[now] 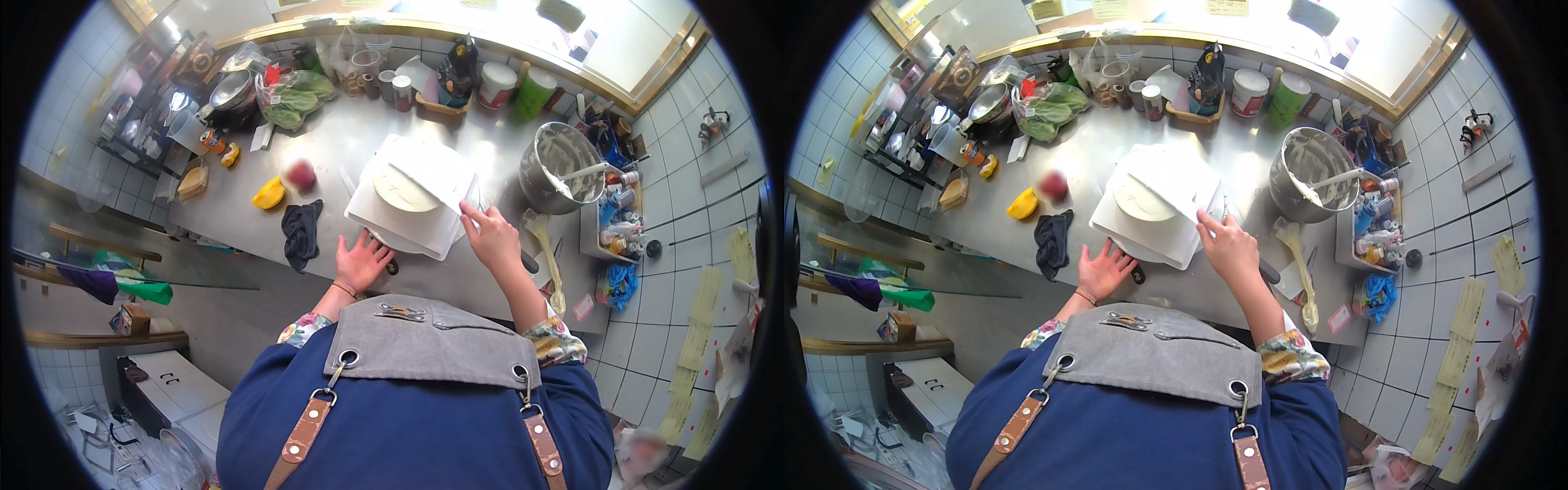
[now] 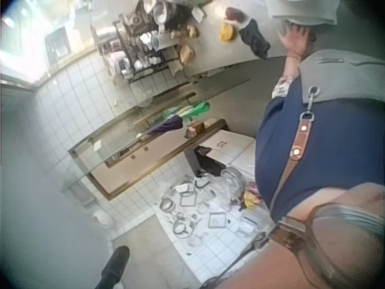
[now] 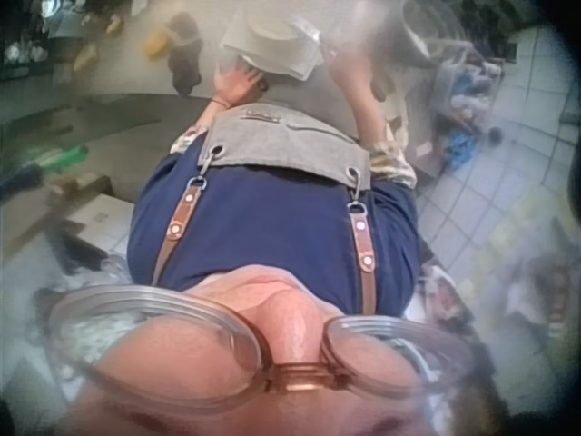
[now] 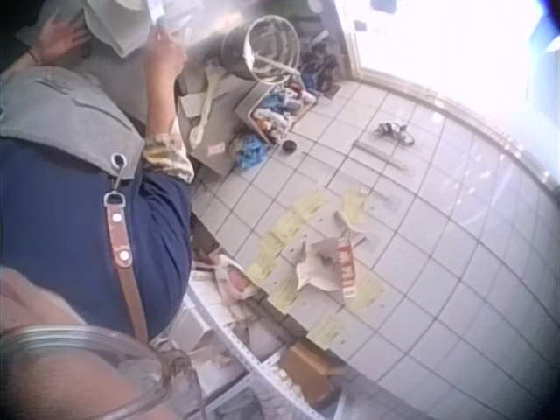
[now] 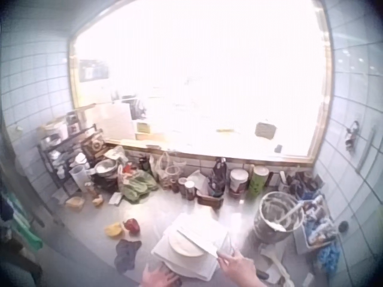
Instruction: The person applies icing to the top and sides of a cake using a piping bag and a metal spatula on a rotating stand, smoothing the surface and edges.
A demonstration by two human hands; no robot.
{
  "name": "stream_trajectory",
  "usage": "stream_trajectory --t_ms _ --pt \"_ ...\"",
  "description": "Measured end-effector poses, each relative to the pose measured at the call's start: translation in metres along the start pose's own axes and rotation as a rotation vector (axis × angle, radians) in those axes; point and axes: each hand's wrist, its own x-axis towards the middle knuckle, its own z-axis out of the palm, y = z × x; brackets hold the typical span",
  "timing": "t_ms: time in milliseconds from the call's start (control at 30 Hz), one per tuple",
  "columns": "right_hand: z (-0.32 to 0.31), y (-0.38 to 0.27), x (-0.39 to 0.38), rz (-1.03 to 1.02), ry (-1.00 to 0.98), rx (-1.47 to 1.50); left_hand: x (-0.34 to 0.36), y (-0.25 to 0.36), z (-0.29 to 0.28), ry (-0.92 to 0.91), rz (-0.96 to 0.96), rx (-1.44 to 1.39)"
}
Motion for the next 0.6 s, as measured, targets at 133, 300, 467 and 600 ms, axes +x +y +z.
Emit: stream_trajectory --t_ms 133,300,467,600 --pt "-0.017 0.008 -0.022 -0.114 -0.179 0.284 0.004 0.001 -0.001 -0.005 -0.012 -0.009" --pt "0.028 0.082 -0.015 0.027 0.296 0.941 0.008 0.000 -0.005 0.007 -0.010 -0.011" --pt "0.033 0.158 0.027 0.244 0.513 0.093 0.012 -0.018 0.005 -0.001 -0.108 -0.024" --pt "0.023 0.160 0.050 0.350 0.389 -0.073 0.019 -0.022 0.001 0.024 -0.168 -0.023"
